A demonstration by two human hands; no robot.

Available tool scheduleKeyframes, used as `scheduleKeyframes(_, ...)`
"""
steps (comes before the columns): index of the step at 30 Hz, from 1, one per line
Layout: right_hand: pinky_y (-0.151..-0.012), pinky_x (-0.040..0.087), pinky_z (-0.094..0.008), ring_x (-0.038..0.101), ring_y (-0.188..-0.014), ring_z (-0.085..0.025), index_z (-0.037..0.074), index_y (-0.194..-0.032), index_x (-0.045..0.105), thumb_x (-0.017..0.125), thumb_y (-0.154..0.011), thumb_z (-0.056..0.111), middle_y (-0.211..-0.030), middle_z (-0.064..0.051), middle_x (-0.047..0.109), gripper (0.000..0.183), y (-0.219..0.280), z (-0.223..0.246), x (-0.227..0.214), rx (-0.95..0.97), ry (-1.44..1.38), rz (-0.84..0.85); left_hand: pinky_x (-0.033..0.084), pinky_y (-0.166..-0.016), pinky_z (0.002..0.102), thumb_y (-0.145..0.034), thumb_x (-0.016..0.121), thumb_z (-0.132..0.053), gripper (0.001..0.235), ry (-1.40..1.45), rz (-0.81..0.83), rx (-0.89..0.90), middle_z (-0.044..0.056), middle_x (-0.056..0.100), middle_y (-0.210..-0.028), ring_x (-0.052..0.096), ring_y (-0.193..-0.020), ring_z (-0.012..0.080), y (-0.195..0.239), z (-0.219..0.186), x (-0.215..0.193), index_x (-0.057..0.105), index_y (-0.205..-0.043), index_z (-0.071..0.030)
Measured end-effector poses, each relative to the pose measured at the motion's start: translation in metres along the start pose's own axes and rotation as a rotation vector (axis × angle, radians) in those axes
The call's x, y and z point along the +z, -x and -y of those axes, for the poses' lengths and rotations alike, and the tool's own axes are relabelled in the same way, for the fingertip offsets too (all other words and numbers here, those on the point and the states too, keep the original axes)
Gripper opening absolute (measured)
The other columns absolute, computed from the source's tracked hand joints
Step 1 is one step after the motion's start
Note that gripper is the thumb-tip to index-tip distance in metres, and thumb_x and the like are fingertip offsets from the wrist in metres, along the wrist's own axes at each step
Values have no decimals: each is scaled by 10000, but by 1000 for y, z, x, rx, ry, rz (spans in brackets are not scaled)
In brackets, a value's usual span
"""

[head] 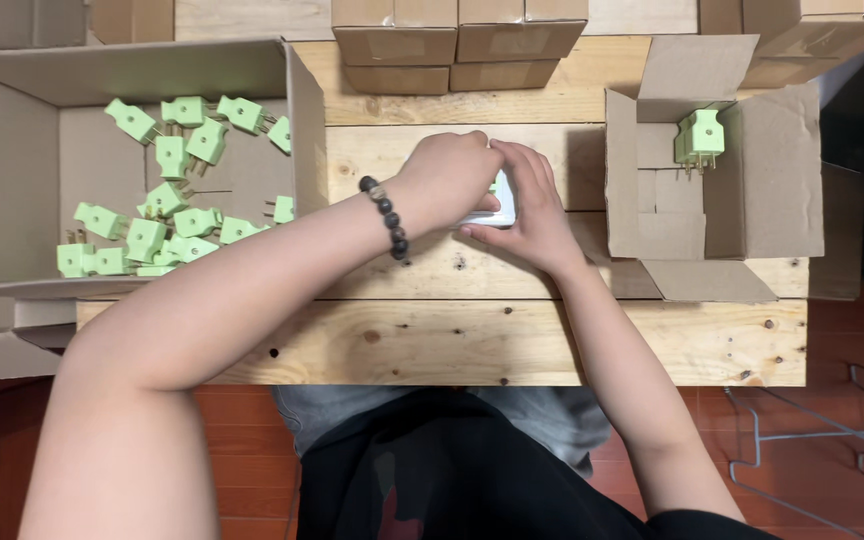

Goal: The person picks up green electrical plugs one by one from a large cardboard box, inserts them into a white wall socket to check them, and then places the plugs into a smaller cardboard box on the right.

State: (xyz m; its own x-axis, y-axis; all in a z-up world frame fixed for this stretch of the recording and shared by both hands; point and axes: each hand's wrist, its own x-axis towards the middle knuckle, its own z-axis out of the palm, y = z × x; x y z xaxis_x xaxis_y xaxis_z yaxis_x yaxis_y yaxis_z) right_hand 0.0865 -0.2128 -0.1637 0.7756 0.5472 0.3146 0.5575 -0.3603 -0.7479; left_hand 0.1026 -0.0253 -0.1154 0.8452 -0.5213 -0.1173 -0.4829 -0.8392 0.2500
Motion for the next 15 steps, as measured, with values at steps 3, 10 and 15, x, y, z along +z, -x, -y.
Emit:
scheduleKeyframes(3,-1199,372,-566,487,-1388,-397,24,-1488,483,991,-713,457,-1470,-176,516,1023,-1,4,1,-25,30,-21,604,-731,589,-733,923,-263,603,-53,-27,12,162,707,-879,743,-870,418,-18,7,34,654,-1159,69)
scheduleKeyframes(10,-1170,403,-556,512,-1333,-403,1,-1420,537,925,-804,556,-1376,-182,536,916,4,-19,9,-108,121,-58,608,-750,581,-767,856,-235,302,47,34,-18,171,738,-806,752,-840,454,1,-3,-27,753,-972,-40)
scheduleKeyframes(15,-1130,409,-456,494,-1300,-345,18,-1454,518,792,-885,590,-1394,-163,509,851,1,-7,4,-108,153,-9,471,-746,332,-796,827,-489,372,512,46,-233,-74,735,-976,659,-881,130,41,-1,-92,714,-1061,-252)
